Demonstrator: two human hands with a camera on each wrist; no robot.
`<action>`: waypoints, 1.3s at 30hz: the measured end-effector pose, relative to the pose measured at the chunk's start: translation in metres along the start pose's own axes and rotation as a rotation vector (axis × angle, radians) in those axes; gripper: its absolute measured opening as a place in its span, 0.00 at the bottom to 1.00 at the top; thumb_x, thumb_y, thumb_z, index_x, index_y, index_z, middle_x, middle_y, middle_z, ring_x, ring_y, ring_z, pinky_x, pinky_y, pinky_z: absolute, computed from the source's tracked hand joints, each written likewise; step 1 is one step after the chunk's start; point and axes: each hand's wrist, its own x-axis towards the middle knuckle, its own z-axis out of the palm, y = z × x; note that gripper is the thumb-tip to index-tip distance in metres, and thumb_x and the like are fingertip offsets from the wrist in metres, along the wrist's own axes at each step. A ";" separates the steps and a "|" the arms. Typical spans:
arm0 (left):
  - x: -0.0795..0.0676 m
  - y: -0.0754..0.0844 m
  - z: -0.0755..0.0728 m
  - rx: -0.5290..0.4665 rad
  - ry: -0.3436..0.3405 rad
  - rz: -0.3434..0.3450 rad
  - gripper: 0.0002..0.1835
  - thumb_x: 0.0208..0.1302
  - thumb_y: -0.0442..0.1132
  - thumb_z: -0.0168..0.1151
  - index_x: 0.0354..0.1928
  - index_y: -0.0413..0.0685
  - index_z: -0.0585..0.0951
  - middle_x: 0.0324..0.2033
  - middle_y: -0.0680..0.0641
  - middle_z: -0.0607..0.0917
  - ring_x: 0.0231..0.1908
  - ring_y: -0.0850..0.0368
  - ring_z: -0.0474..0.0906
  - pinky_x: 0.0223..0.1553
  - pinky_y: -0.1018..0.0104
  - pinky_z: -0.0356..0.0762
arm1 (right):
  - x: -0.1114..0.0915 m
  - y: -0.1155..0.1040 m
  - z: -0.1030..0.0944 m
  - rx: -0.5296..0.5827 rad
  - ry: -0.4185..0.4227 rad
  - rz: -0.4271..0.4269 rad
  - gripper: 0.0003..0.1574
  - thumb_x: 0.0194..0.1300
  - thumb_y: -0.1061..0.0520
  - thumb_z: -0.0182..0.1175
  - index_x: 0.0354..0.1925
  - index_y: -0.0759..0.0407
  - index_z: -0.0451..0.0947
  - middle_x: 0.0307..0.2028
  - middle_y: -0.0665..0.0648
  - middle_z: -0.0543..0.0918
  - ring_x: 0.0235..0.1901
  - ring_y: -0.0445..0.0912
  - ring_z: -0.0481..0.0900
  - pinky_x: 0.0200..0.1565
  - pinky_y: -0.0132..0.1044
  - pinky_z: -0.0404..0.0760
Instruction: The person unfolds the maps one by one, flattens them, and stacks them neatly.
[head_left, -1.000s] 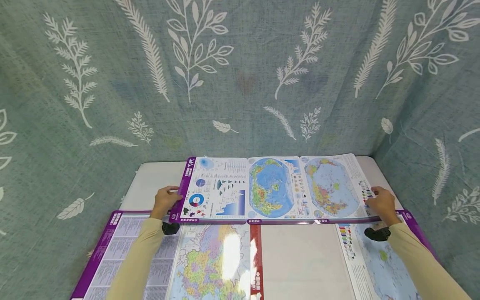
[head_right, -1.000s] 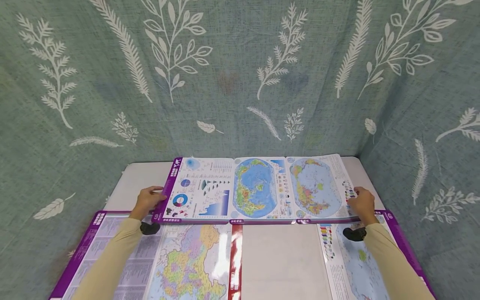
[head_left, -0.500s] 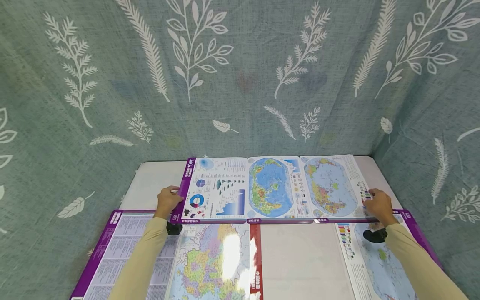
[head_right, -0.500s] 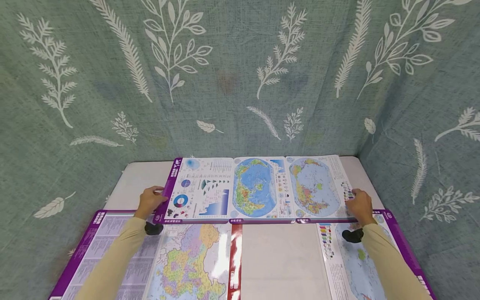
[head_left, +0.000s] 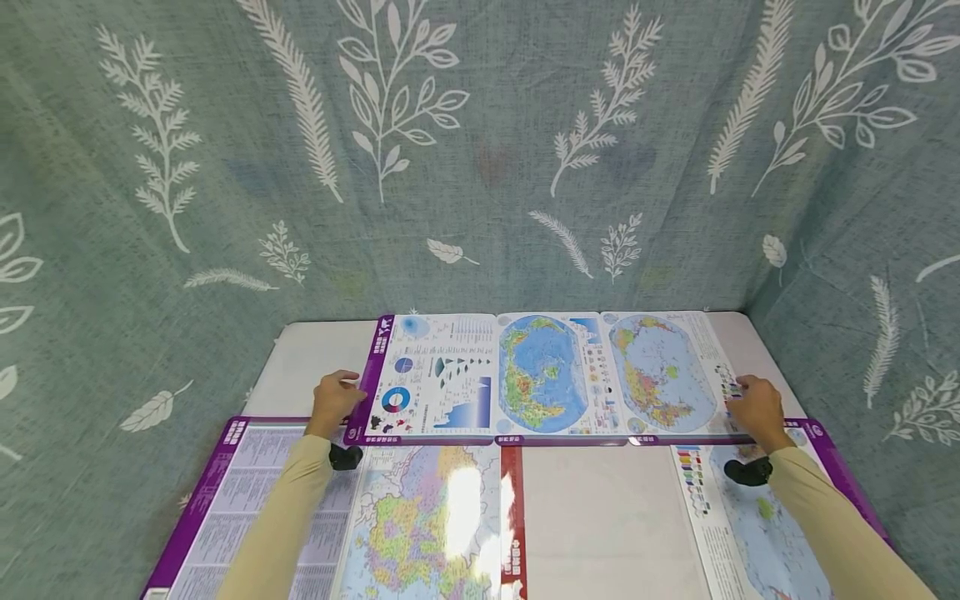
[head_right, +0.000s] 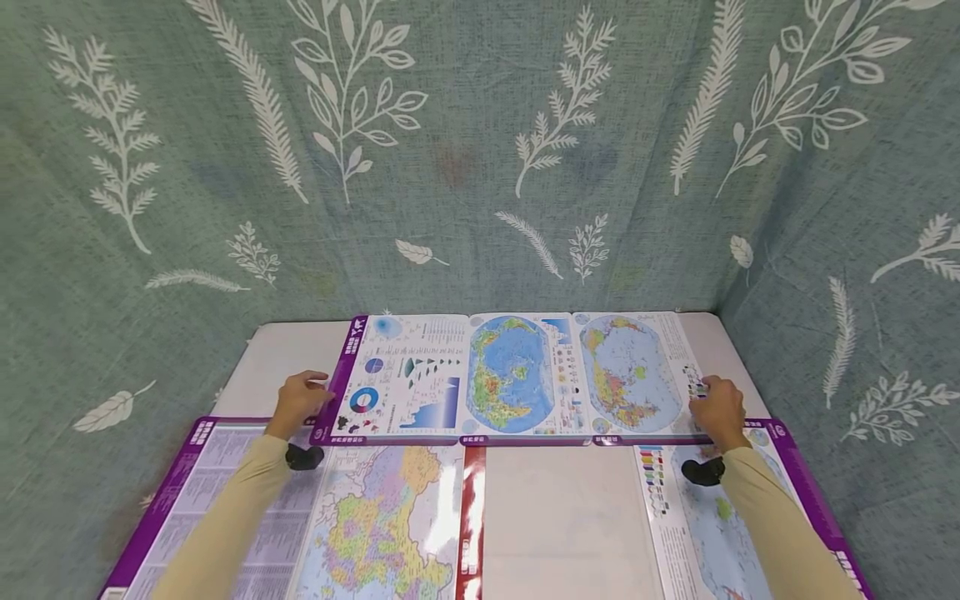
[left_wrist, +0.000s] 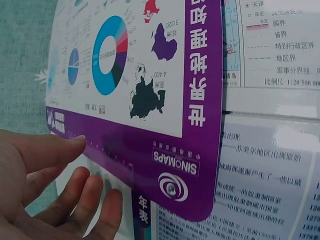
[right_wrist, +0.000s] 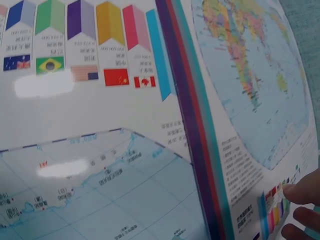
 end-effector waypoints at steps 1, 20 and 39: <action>0.000 0.000 -0.001 -0.008 -0.003 -0.011 0.25 0.58 0.34 0.62 0.58 0.35 0.73 0.45 0.33 0.78 0.40 0.39 0.78 0.32 0.51 0.80 | -0.001 -0.001 -0.001 0.008 0.004 -0.002 0.32 0.60 0.66 0.54 0.59 0.83 0.61 0.52 0.81 0.66 0.44 0.70 0.69 0.45 0.64 0.71; 0.011 -0.030 -0.015 -0.157 -0.086 0.099 0.24 0.62 0.45 0.61 0.56 0.39 0.75 0.43 0.37 0.81 0.40 0.45 0.78 0.19 0.67 0.76 | 0.035 0.055 0.034 0.095 0.028 -0.110 0.22 0.68 0.53 0.53 0.54 0.66 0.71 0.48 0.70 0.74 0.45 0.63 0.73 0.42 0.57 0.76; -0.036 -0.017 -0.033 -0.214 -0.172 0.071 0.23 0.66 0.42 0.57 0.60 0.36 0.72 0.47 0.33 0.79 0.41 0.44 0.80 0.37 0.55 0.81 | 0.018 0.044 0.041 0.254 -0.009 -0.079 0.20 0.69 0.50 0.52 0.51 0.62 0.75 0.45 0.63 0.78 0.40 0.54 0.76 0.33 0.31 0.79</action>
